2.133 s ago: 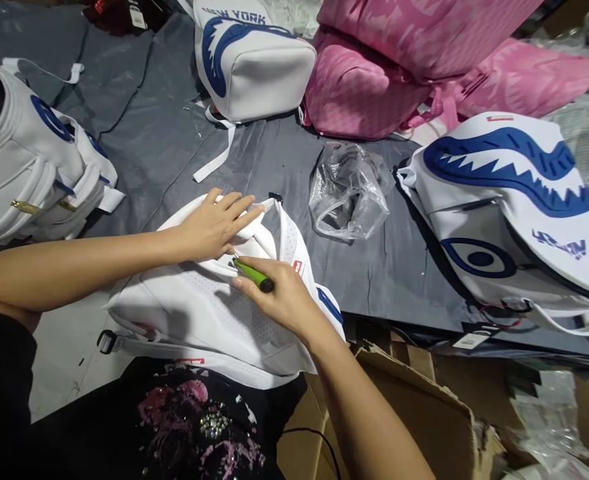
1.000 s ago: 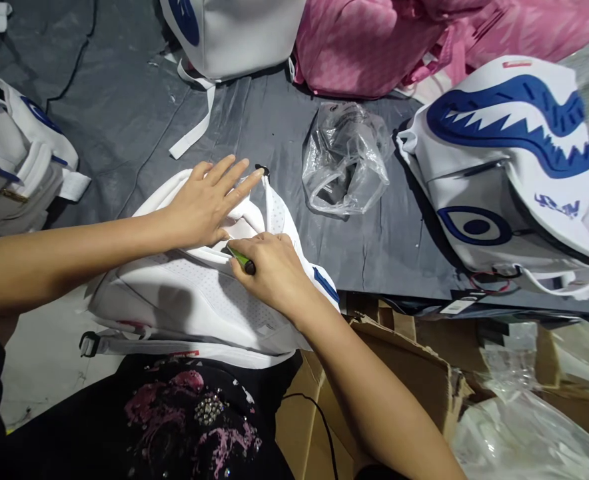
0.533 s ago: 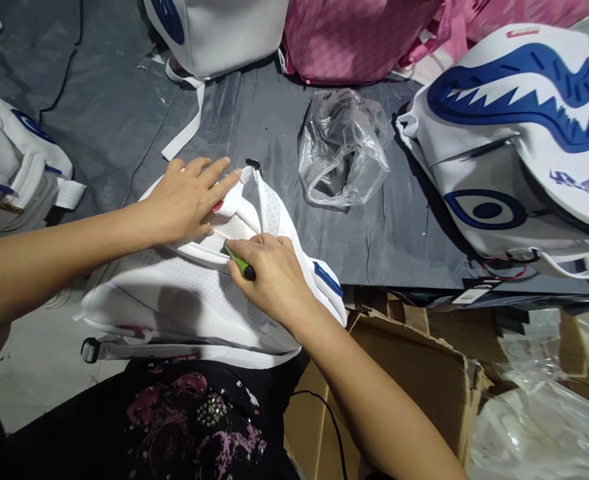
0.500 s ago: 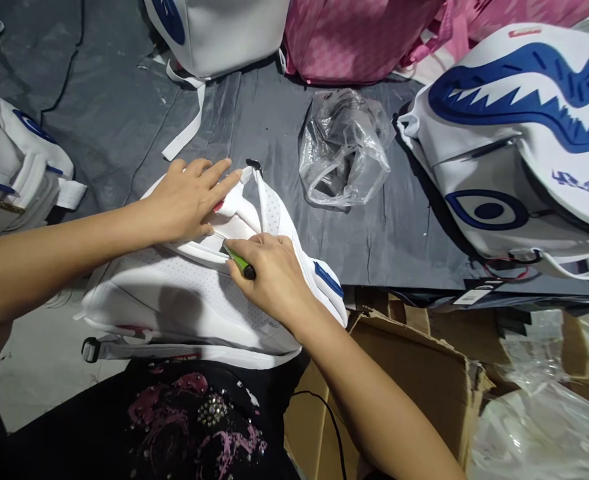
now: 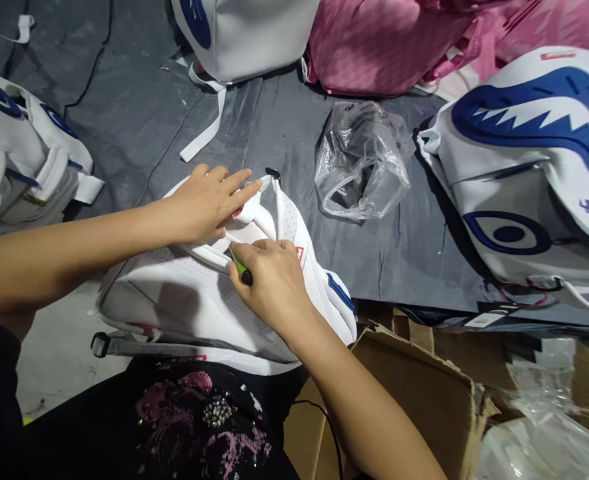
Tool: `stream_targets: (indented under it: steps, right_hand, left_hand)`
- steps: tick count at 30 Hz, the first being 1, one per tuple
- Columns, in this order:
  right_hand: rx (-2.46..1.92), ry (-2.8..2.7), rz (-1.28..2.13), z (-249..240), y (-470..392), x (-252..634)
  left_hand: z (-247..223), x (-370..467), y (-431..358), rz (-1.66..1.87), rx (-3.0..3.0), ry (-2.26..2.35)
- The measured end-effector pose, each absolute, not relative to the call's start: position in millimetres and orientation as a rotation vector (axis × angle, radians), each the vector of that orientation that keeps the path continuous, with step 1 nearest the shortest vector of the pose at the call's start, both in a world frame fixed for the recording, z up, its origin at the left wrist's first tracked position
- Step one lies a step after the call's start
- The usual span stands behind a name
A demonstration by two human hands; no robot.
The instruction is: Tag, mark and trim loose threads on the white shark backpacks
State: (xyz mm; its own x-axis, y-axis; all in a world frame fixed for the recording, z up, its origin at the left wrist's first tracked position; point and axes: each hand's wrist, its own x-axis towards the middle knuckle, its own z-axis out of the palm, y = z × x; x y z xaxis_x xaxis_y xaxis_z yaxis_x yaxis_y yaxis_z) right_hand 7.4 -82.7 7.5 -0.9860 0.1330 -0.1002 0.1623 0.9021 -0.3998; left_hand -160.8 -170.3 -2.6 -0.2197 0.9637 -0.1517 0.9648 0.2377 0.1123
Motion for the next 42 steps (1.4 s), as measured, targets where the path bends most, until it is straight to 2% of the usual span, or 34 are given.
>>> stream_targets:
  steps: [6,14,20,30,42]
  right_hand:
    - [0.234,2.997,-0.588,9.1,-86.1,4.0]
    - [0.243,2.946,-0.759,10.3,-84.9,6.3]
    - [0.325,2.918,-0.755,13.2,-86.9,5.9]
    - [0.448,2.994,-0.763,6.5,-93.6,9.3]
    - [0.640,3.123,-0.969,-8.1,-107.8,14.7]
  left_hand:
    - [-4.3,-159.6,-172.4,-0.007,1.819,2.340]
    - [-7.4,-158.0,-173.5,0.057,1.813,2.356]
    - [-12.9,-159.4,-174.4,0.106,1.810,2.357]
    - [-1.8,-158.3,-176.0,0.016,1.803,2.335]
    - [2.9,-158.6,-174.7,-0.004,1.736,2.281]
